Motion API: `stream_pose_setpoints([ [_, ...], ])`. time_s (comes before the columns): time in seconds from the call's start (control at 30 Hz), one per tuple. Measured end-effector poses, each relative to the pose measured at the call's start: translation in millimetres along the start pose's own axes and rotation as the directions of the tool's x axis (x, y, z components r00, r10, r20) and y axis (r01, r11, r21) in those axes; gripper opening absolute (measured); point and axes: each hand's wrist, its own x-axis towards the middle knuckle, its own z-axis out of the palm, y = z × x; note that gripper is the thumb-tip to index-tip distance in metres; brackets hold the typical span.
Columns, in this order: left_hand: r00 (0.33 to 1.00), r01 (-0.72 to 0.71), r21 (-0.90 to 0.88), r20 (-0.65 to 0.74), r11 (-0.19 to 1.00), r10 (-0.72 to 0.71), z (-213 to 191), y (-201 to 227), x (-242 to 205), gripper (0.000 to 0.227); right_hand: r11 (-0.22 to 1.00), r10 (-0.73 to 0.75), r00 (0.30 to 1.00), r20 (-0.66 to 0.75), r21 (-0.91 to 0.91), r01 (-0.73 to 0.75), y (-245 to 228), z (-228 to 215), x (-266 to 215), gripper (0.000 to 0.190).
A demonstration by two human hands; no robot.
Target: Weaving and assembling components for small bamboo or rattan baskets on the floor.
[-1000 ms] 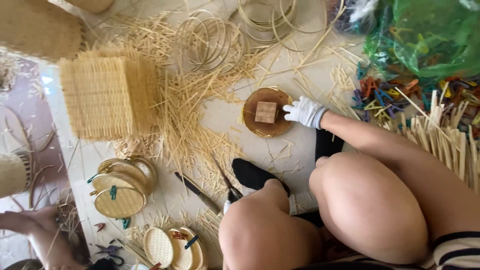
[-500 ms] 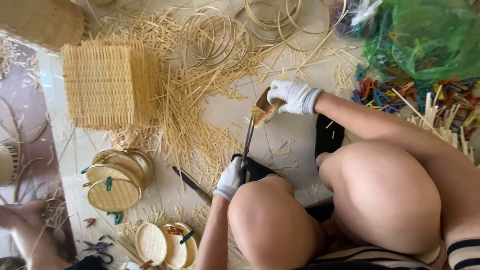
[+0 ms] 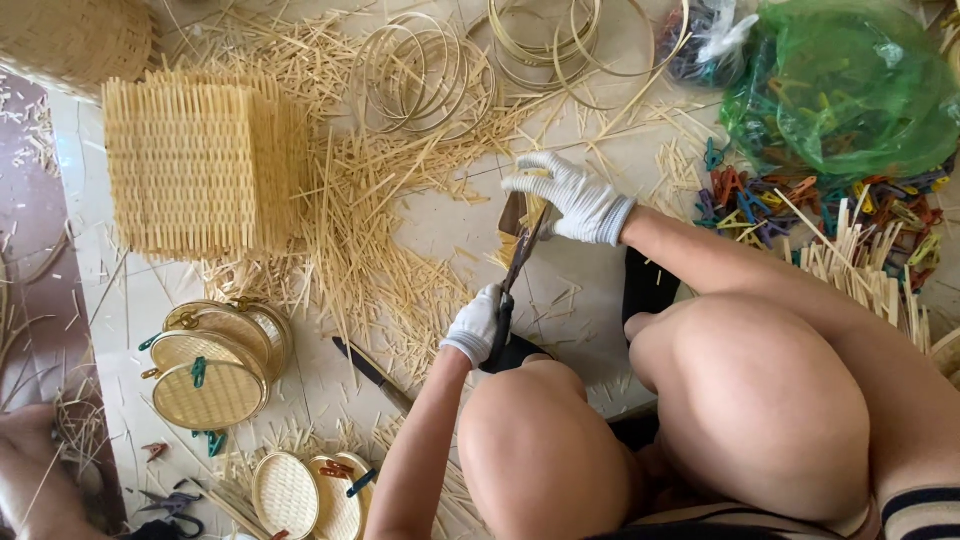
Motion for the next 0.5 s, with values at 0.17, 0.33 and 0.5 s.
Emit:
stream_pose_setpoints([
  [0.17, 0.995, 0.060, -0.042, 0.083, 0.997, -0.056, -9.8, 16.8, -13.5, 0.023, 0.992, 0.120, 0.991, 0.057, -0.045, -0.117, -2.3, 2.5, -2.5, 0.114],
  [0.33, 1.000, -0.023, -0.025, -0.013, 0.999, 0.023, 10.2, -17.6, -21.4, 0.021, 0.912, 0.376, 0.927, 0.000, -0.180, -0.370, 9.1, 1.7, 6.5, 0.137],
  [0.5, 0.994, -0.111, 0.047, -0.019, 0.993, 0.112, 12.0, -25.1, -34.3, 0.020, 0.858, 0.383, 0.853, 0.355, 0.205, -0.471, 71.5, 33.5, 2.0, 0.118],
])
